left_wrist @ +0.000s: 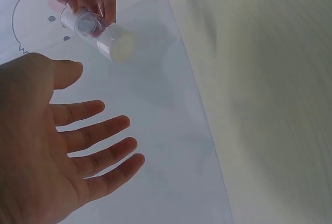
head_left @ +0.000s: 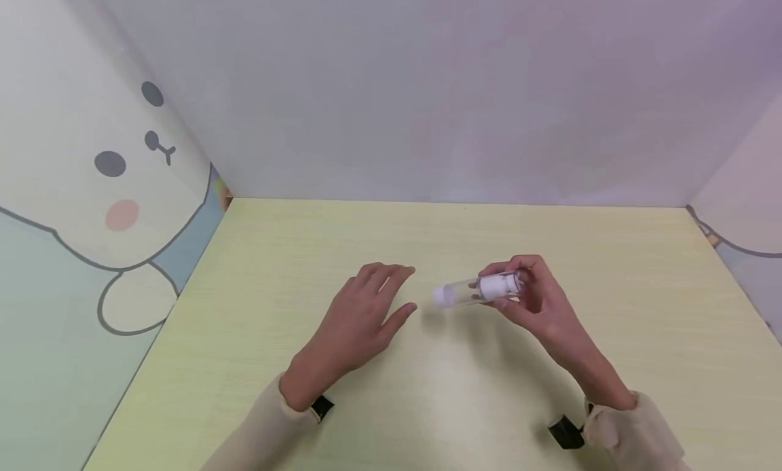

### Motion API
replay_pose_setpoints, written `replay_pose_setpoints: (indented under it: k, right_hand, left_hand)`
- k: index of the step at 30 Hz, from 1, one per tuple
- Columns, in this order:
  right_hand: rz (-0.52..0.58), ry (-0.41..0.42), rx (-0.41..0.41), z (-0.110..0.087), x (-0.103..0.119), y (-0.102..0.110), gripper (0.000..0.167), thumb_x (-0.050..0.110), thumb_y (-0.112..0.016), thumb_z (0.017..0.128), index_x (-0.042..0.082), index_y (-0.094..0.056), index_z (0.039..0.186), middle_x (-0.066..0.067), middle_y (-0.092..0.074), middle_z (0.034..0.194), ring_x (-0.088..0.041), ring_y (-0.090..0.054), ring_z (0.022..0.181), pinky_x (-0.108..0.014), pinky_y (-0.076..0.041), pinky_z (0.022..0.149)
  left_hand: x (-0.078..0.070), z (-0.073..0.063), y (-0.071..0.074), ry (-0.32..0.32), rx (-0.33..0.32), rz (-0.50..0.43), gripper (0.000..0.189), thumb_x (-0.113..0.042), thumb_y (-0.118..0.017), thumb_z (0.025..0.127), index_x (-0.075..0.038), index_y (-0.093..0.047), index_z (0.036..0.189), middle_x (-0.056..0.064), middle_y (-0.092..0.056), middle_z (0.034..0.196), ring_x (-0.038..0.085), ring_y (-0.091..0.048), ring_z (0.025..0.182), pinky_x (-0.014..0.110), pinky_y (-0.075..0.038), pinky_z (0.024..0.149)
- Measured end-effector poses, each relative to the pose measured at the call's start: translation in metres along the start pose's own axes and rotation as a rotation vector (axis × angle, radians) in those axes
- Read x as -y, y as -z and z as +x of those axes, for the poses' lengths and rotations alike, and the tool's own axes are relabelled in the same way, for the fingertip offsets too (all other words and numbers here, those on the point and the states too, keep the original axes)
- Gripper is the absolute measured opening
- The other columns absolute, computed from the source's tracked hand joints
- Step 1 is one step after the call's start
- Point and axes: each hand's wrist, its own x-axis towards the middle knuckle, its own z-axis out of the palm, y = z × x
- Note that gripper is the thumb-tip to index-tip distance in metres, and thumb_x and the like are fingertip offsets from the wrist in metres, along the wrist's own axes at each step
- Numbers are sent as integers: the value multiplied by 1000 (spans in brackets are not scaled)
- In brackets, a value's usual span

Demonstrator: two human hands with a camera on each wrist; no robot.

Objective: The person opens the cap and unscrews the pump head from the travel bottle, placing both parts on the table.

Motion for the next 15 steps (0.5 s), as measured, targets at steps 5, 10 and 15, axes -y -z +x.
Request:
replay_pose_setpoints:
  k: [5,10,15]
  right_hand:
    - [21,-10,11,1,1,-3,39,-18,-51,97,8,-40,124,-6,-63,132,-17,-65,118,-28,-60,97]
    - [32,-27,13,1,2,-5,40,-18,-51,98,11,-40,123,-7,-62,132,-17,-64,118,-28,-59,97]
    - [26,-33,29,2,5,-9,39,-17,-51,97,10,-40,123,-8,-61,132,-17,-63,116,-25,-58,95]
  left_hand:
    - [-5,3,-1,-38,3,-73,48,-29,-65,104,-12,-53,148,5,-58,144,26,-53,135,38,-53,109]
    - [-8,4,-3,-55,9,-105,48,-29,-64,105,-12,-52,148,5,-57,145,26,-51,135,37,-52,110]
    - [-10,5,-5,-63,17,-120,48,-29,-64,105,-11,-52,148,6,-56,145,25,-51,136,37,-52,111]
